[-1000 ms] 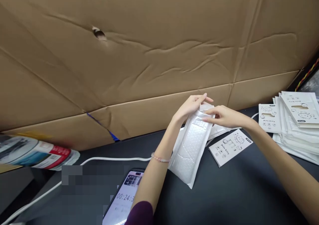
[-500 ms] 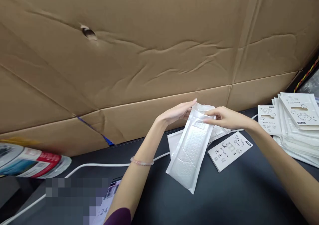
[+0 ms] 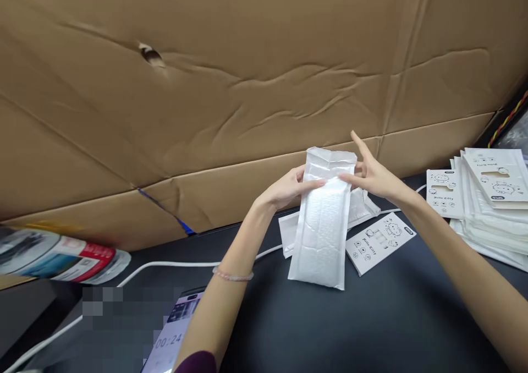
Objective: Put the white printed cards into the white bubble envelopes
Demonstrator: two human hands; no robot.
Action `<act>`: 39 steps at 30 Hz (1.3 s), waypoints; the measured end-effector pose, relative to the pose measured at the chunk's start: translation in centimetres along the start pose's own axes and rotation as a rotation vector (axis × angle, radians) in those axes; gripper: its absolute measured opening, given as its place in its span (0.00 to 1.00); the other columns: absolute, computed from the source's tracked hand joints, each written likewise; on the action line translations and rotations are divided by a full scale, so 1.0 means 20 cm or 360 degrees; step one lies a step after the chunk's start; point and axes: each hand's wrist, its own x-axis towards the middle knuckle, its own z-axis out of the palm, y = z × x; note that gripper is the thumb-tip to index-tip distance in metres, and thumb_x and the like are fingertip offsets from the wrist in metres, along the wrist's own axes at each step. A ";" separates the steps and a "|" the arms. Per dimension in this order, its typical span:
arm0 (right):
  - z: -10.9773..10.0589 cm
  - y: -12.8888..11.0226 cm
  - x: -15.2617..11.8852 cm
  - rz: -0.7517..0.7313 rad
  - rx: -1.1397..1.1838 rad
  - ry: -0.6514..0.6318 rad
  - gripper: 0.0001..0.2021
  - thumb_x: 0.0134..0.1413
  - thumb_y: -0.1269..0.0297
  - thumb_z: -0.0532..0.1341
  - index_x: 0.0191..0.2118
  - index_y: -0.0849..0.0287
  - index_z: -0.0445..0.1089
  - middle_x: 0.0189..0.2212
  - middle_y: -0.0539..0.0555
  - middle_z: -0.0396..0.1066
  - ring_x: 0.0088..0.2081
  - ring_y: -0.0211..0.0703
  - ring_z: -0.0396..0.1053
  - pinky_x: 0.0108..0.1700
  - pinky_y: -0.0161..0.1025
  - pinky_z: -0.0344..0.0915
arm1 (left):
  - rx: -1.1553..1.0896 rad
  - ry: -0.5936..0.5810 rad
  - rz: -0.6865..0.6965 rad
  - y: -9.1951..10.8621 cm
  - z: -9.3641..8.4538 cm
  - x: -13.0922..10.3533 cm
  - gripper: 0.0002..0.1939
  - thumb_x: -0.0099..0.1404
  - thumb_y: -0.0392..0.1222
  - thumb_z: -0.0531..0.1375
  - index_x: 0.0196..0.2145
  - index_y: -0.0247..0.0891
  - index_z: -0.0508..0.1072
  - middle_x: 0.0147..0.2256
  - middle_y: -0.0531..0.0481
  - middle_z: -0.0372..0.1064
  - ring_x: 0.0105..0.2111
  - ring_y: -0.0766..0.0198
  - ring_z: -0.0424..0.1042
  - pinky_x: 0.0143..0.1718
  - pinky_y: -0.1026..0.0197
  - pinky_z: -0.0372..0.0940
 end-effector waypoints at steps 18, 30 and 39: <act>0.02 -0.01 0.01 -0.0148 -0.0064 0.0070 0.19 0.60 0.59 0.58 0.56 0.55 0.71 0.50 0.56 0.73 0.45 0.43 0.71 0.45 0.40 0.68 | 0.0153 0.0134 -0.0107 0.01 0.01 0.00 0.23 0.60 0.58 0.63 0.37 0.32 0.77 0.36 0.46 0.73 0.35 0.64 0.69 0.36 0.62 0.62; 0.00 -0.04 -0.02 -0.0123 -0.0523 -0.0193 0.22 0.59 0.50 0.58 0.54 0.54 0.73 0.42 0.55 0.68 0.41 0.41 0.66 0.40 0.37 0.64 | 0.0308 -0.0043 -0.0020 0.01 -0.03 -0.01 0.24 0.60 0.56 0.64 0.45 0.35 0.79 0.38 0.44 0.77 0.37 0.59 0.72 0.41 0.59 0.65; -0.09 0.09 -0.01 0.0921 -0.0910 -0.0234 0.33 0.63 0.39 0.43 0.43 0.64 0.73 0.42 0.64 0.75 0.38 0.47 0.73 0.40 0.41 0.65 | 0.0646 -0.0284 -0.0078 0.12 -0.01 -0.01 0.23 0.59 0.54 0.64 0.47 0.36 0.78 0.40 0.43 0.78 0.39 0.57 0.75 0.41 0.59 0.67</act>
